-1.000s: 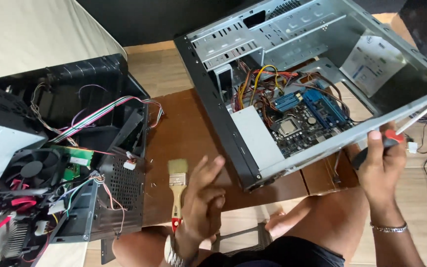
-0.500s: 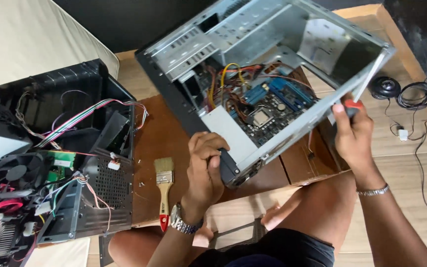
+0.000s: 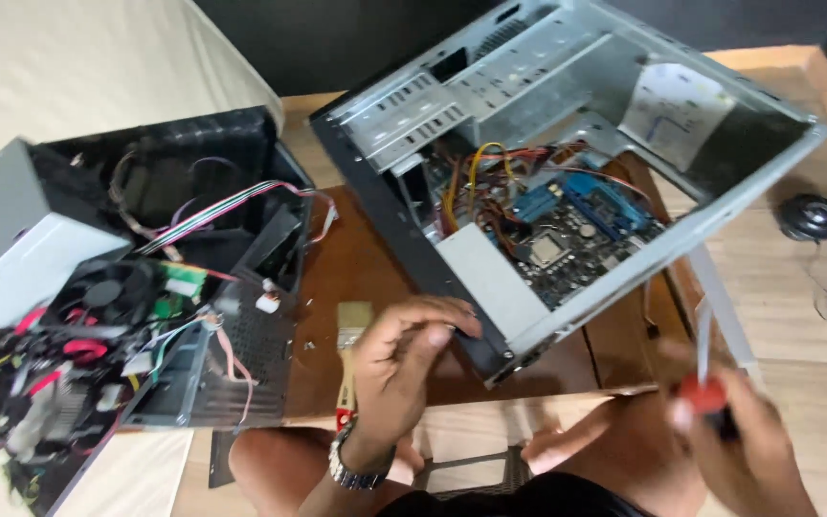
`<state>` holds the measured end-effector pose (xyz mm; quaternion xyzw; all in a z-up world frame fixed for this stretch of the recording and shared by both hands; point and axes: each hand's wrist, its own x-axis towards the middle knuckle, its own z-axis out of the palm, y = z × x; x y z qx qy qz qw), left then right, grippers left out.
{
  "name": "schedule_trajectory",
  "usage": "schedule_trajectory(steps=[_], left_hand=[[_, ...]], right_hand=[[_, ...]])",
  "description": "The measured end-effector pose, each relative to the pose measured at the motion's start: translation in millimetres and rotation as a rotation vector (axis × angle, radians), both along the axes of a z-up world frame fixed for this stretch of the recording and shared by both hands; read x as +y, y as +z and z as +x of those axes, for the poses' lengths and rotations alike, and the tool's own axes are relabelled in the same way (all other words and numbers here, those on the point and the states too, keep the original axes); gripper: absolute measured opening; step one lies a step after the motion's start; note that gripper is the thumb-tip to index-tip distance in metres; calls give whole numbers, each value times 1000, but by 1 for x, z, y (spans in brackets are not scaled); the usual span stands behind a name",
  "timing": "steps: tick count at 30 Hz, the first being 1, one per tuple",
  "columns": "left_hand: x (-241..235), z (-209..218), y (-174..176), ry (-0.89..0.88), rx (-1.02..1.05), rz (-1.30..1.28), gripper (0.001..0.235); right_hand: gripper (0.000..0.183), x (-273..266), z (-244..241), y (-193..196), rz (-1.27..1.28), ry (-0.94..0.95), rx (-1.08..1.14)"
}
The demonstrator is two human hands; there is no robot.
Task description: The person cleans a computer power supply unit with a brush, then places it into a computer case. They use a screwdriver to secure the power supply unit inside the case.
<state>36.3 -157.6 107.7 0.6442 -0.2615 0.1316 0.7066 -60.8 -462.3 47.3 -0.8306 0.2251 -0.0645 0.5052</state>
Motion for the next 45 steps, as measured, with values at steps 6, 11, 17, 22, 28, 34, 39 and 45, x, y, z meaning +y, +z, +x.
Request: schedule_trajectory(steps=[6, 11, 17, 22, 28, 34, 39, 45], left_hand=[[0, -13, -32, -332, 239, -526, 16], [7, -24, -36, -367, 367, -610, 16], [19, -27, -49, -391, 445, -590, 22], [23, -28, -49, -393, 388, -545, 18], [31, -40, -37, -256, 385, -250, 12], [17, -67, -100, -196, 581, -192, 25], [-11, -88, -170, -334, 841, -484, 24], [-42, -83, -218, -395, 917, -683, 21]], right_hand=[[51, 29, -31, -2, -129, 399, -78], [58, 68, -36, 3, -226, 303, -134], [60, 67, -33, -11, -292, 391, -105], [49, 71, -39, -15, -297, 391, -263], [69, 35, -58, -70, -87, 375, -20], [43, 26, -81, -100, 240, 433, -27], [51, 0, -127, -171, 281, 301, 88], [48, 24, -113, -128, 180, 343, -80]])
